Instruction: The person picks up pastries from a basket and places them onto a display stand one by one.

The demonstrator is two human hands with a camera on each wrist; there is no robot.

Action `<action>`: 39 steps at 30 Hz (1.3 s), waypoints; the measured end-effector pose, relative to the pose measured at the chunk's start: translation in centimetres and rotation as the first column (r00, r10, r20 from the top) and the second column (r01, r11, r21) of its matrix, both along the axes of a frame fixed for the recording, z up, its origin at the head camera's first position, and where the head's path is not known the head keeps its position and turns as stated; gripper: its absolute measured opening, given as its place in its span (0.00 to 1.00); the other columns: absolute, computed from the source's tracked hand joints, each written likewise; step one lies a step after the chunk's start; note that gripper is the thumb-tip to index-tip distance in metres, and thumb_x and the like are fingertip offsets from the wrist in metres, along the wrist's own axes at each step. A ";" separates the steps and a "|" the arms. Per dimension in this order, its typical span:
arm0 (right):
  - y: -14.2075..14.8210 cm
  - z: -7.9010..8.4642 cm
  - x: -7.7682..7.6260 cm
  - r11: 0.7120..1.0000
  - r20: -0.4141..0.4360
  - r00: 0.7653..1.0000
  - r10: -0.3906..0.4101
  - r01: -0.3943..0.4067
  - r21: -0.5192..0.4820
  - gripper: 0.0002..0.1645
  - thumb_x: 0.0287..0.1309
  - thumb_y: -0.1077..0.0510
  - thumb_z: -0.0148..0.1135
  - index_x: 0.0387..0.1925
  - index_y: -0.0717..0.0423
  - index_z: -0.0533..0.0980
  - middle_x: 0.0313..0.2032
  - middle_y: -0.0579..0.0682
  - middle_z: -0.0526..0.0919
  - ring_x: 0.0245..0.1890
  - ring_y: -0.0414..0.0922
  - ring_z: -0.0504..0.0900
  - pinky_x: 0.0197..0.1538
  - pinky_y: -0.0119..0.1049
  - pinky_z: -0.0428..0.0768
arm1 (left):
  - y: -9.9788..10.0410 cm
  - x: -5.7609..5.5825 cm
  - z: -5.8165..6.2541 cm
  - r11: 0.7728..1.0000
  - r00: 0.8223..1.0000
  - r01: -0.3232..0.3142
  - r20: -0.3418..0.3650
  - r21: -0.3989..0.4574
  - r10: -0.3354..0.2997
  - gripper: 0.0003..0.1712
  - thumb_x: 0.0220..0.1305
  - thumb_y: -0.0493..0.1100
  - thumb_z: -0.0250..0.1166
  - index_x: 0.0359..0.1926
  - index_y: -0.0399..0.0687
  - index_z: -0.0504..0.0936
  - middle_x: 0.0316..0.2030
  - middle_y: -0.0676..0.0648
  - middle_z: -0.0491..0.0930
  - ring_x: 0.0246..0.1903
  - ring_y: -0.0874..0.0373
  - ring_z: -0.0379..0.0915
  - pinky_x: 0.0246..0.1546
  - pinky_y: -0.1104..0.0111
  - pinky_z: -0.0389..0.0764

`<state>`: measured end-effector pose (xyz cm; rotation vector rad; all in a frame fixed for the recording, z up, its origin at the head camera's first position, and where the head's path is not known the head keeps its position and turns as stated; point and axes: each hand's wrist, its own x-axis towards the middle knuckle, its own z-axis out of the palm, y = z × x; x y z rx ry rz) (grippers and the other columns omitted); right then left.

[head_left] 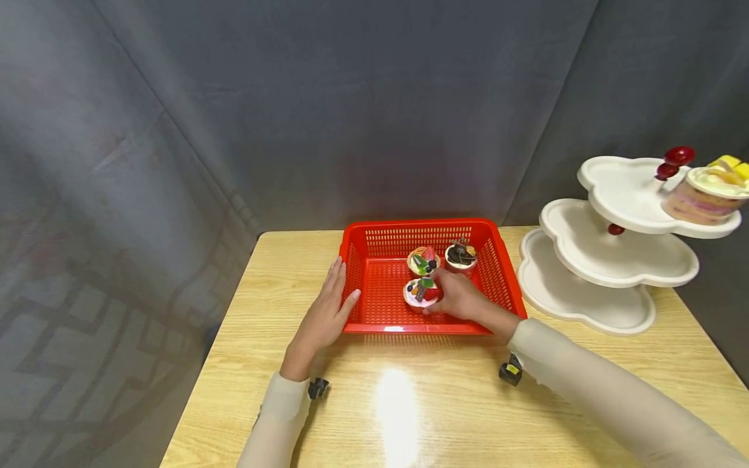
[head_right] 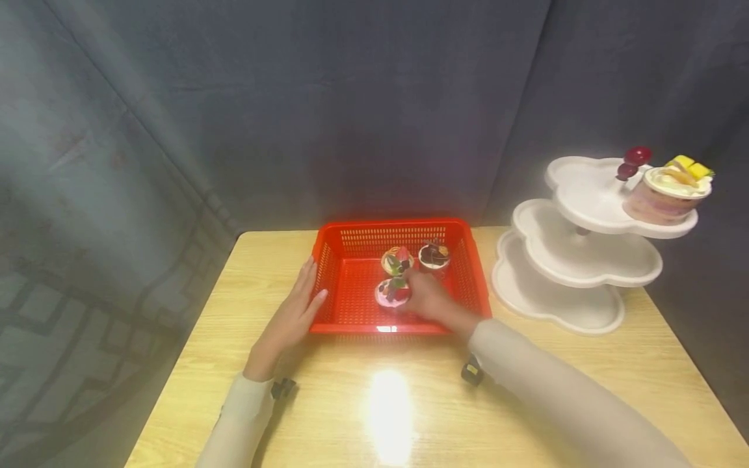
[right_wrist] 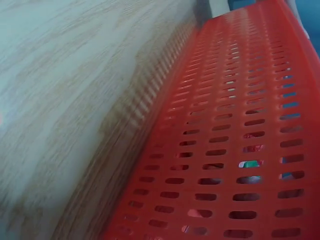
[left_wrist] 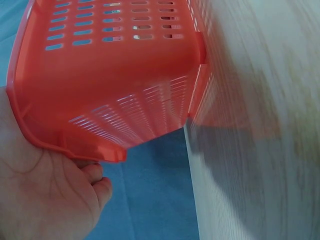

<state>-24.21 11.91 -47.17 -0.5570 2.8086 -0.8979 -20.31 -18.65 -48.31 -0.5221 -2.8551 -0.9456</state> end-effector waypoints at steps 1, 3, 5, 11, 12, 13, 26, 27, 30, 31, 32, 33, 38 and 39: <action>-0.1 0.0 0.0 1.000 -0.001 1.000 0.004 -0.004 0.008 0.42 0.38 0.54 0.87 0.51 0.68 0.74 0.41 0.60 0.84 0.44 0.56 0.84 0.49 0.52 0.81 | 0.0 0.0 0.0 1.000 1.000 0.001 -0.003 0.002 -0.001 0.43 0.79 0.57 0.50 0.81 0.40 0.45 0.81 0.46 0.38 0.80 0.47 0.36 0.74 0.48 0.52; -0.2 0.0 0.1 1.000 0.017 1.000 0.011 -0.011 0.015 0.45 0.38 0.53 0.87 0.54 0.68 0.73 0.44 0.61 0.84 0.46 0.57 0.84 0.51 0.52 0.80 | 0.1 0.0 0.0 1.000 1.000 0.002 -0.009 0.004 -0.002 0.43 0.79 0.56 0.51 0.80 0.39 0.45 0.81 0.46 0.39 0.79 0.46 0.37 0.74 0.48 0.53; -0.3 0.0 0.1 1.000 0.045 0.999 0.024 -0.025 0.017 0.49 0.39 0.53 0.87 0.59 0.69 0.71 0.49 0.63 0.84 0.51 0.58 0.83 0.55 0.53 0.79 | 0.1 0.0 0.1 1.000 1.000 0.002 -0.008 0.009 -0.002 0.42 0.79 0.54 0.51 0.80 0.39 0.45 0.81 0.45 0.39 0.79 0.46 0.37 0.74 0.47 0.53; -0.6 -0.1 0.0 0.999 0.100 0.995 0.029 -0.032 0.032 0.53 0.44 0.52 0.84 0.67 0.68 0.66 0.57 0.66 0.80 0.58 0.61 0.79 0.60 0.55 0.77 | 0.0 0.0 -0.1 1.000 1.000 -0.009 0.008 0.004 0.009 0.43 0.79 0.56 0.51 0.81 0.40 0.45 0.81 0.46 0.38 0.80 0.50 0.34 0.74 0.48 0.52; -0.6 -0.1 0.0 0.999 0.103 0.994 0.023 -0.027 0.036 0.53 0.44 0.52 0.84 0.67 0.67 0.67 0.56 0.65 0.81 0.57 0.61 0.80 0.59 0.55 0.77 | 0.0 -0.1 -0.1 1.000 1.000 -0.009 0.008 0.001 0.009 0.43 0.79 0.56 0.51 0.81 0.40 0.44 0.81 0.46 0.38 0.80 0.49 0.34 0.74 0.48 0.52; -0.6 -0.2 0.0 0.999 0.101 0.995 0.020 -0.024 0.041 0.52 0.45 0.51 0.84 0.66 0.67 0.67 0.55 0.65 0.81 0.57 0.61 0.80 0.58 0.55 0.78 | 0.0 -0.1 -0.1 1.000 1.000 -0.008 0.009 -0.002 0.008 0.43 0.79 0.57 0.50 0.81 0.40 0.44 0.81 0.46 0.38 0.80 0.49 0.34 0.74 0.48 0.52; 0.2 1.2 0.3 0.988 0.020 1.000 -0.003 0.006 -0.156 0.44 0.41 0.59 0.84 0.59 0.71 0.71 0.50 0.65 0.83 0.51 0.58 0.82 0.55 0.53 0.79 | 0.0 0.2 -0.1 1.000 1.000 -0.016 0.025 0.000 0.016 0.42 0.80 0.58 0.47 0.81 0.41 0.45 0.82 0.48 0.37 0.80 0.51 0.32 0.74 0.48 0.51; 0.3 1.4 0.4 0.985 0.025 1.000 -0.011 0.015 -0.174 0.44 0.42 0.59 0.83 0.59 0.71 0.71 0.50 0.65 0.82 0.51 0.58 0.82 0.55 0.53 0.79 | 0.0 0.2 0.0 1.000 1.000 -0.018 0.024 0.004 0.018 0.42 0.80 0.57 0.48 0.81 0.41 0.45 0.82 0.47 0.38 0.80 0.51 0.33 0.74 0.48 0.51; 0.8 2.3 0.6 0.978 0.046 0.998 -0.039 0.048 -0.203 0.46 0.44 0.58 0.83 0.61 0.72 0.69 0.51 0.66 0.81 0.51 0.58 0.81 0.56 0.53 0.79 | 0.1 0.2 0.0 1.000 0.999 -0.022 0.025 0.013 0.022 0.41 0.79 0.53 0.51 0.81 0.41 0.45 0.81 0.47 0.38 0.80 0.49 0.34 0.74 0.48 0.51; 1.0 2.6 0.7 0.977 0.053 0.997 -0.049 0.059 -0.207 0.46 0.45 0.58 0.82 0.62 0.72 0.69 0.51 0.66 0.81 0.50 0.57 0.81 0.55 0.53 0.80 | 0.1 0.2 0.1 1.000 0.999 -0.022 0.024 0.014 0.022 0.41 0.79 0.53 0.51 0.81 0.41 0.45 0.81 0.46 0.38 0.80 0.48 0.34 0.74 0.47 0.52; 1.2 2.9 0.7 0.975 0.060 0.996 -0.062 0.073 -0.212 0.47 0.45 0.58 0.82 0.62 0.71 0.69 0.51 0.66 0.81 0.50 0.57 0.82 0.55 0.52 0.80 | 0.1 0.3 0.1 1.000 0.999 -0.023 0.023 0.013 0.022 0.41 0.79 0.52 0.51 0.81 0.41 0.45 0.81 0.46 0.39 0.80 0.48 0.35 0.74 0.47 0.52; 1.4 3.1 0.8 0.974 0.060 0.995 -0.074 0.085 -0.211 0.47 0.45 0.57 0.82 0.62 0.71 0.68 0.51 0.66 0.81 0.50 0.56 0.82 0.55 0.52 0.81 | 0.1 0.3 0.1 1.000 0.999 -0.023 0.024 0.013 0.023 0.41 0.79 0.52 0.51 0.81 0.41 0.45 0.81 0.46 0.39 0.80 0.47 0.35 0.74 0.47 0.52; 2.7 4.2 1.3 0.955 0.044 0.990 -0.131 0.138 -0.264 0.45 0.47 0.58 0.81 0.62 0.69 0.69 0.51 0.65 0.81 0.48 0.56 0.82 0.54 0.51 0.81 | 0.2 0.2 0.1 1.000 1.000 -0.018 0.025 0.010 0.017 0.41 0.79 0.54 0.50 0.81 0.40 0.45 0.81 0.46 0.38 0.80 0.48 0.34 0.74 0.47 0.52; 3.0 4.4 1.5 0.948 0.045 0.989 -0.144 0.151 -0.279 0.45 0.48 0.58 0.80 0.63 0.70 0.68 0.51 0.65 0.81 0.48 0.56 0.81 0.53 0.50 0.81 | 0.2 0.2 0.1 1.000 1.000 -0.016 0.025 0.009 0.016 0.42 0.79 0.55 0.50 0.81 0.40 0.45 0.81 0.46 0.38 0.80 0.48 0.34 0.74 0.47 0.52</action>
